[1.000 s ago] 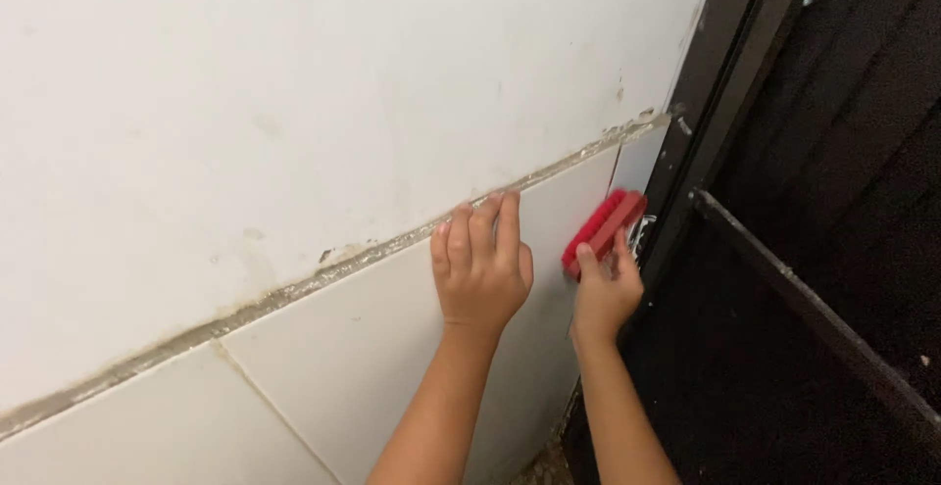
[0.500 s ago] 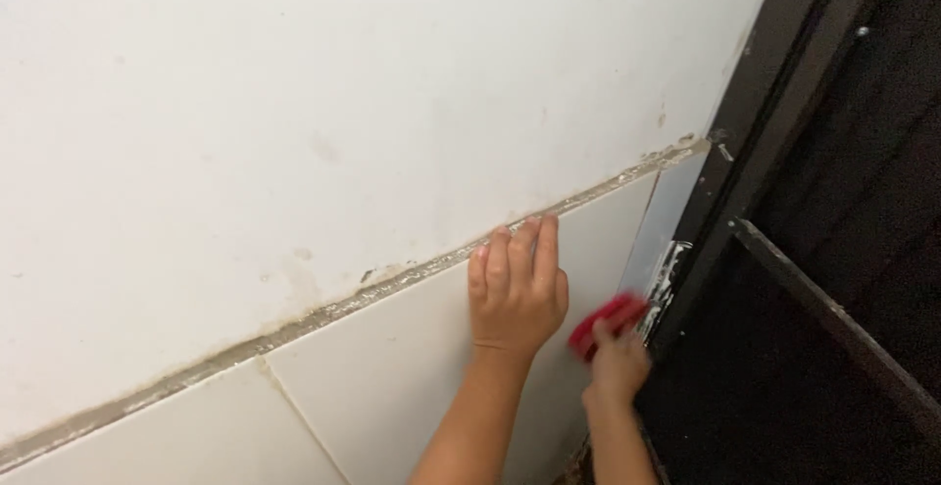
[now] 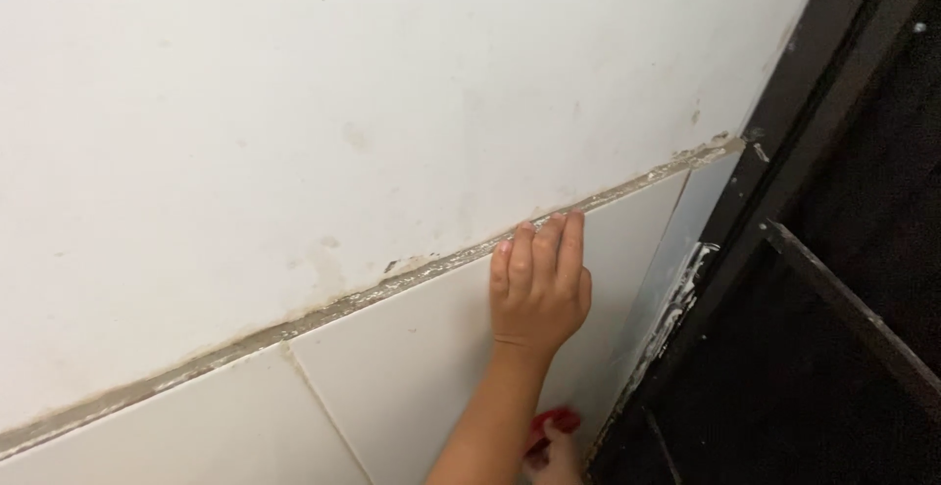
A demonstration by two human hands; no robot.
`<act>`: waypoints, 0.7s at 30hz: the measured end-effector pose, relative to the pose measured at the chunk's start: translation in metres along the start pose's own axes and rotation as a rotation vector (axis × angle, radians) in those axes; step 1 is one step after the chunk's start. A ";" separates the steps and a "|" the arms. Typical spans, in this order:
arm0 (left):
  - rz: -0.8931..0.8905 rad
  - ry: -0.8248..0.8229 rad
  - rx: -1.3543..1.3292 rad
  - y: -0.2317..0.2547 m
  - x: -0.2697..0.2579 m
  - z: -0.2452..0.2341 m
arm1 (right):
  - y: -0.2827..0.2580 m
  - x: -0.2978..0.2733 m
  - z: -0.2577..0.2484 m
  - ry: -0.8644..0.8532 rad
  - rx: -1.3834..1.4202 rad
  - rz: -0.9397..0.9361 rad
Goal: Scrubbing bathroom tiles and grout with a brush and rinsing with water.
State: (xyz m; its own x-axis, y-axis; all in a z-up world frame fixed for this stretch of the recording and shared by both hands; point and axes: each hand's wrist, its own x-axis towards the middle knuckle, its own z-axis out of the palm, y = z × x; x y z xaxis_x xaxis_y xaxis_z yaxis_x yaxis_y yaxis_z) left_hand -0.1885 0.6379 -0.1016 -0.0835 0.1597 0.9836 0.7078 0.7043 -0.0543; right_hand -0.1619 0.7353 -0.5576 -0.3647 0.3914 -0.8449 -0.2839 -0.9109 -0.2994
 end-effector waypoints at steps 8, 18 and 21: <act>-0.009 0.009 -0.011 0.001 0.000 0.002 | -0.153 -0.135 0.097 -0.026 -0.071 -0.879; 0.002 -0.008 -0.006 0.001 -0.002 0.001 | -0.017 -0.071 0.009 0.189 -0.394 -0.651; 0.002 -0.015 0.014 0.002 -0.002 -0.001 | 0.031 -0.020 -0.049 0.141 -0.376 -0.472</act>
State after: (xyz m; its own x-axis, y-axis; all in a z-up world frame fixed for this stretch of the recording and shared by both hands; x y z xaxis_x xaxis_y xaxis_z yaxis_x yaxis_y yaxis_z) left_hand -0.1864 0.6386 -0.1033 -0.0924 0.1715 0.9808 0.6984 0.7133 -0.0590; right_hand -0.1205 0.6928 -0.5717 -0.1483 0.7654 -0.6262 -0.0449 -0.6378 -0.7689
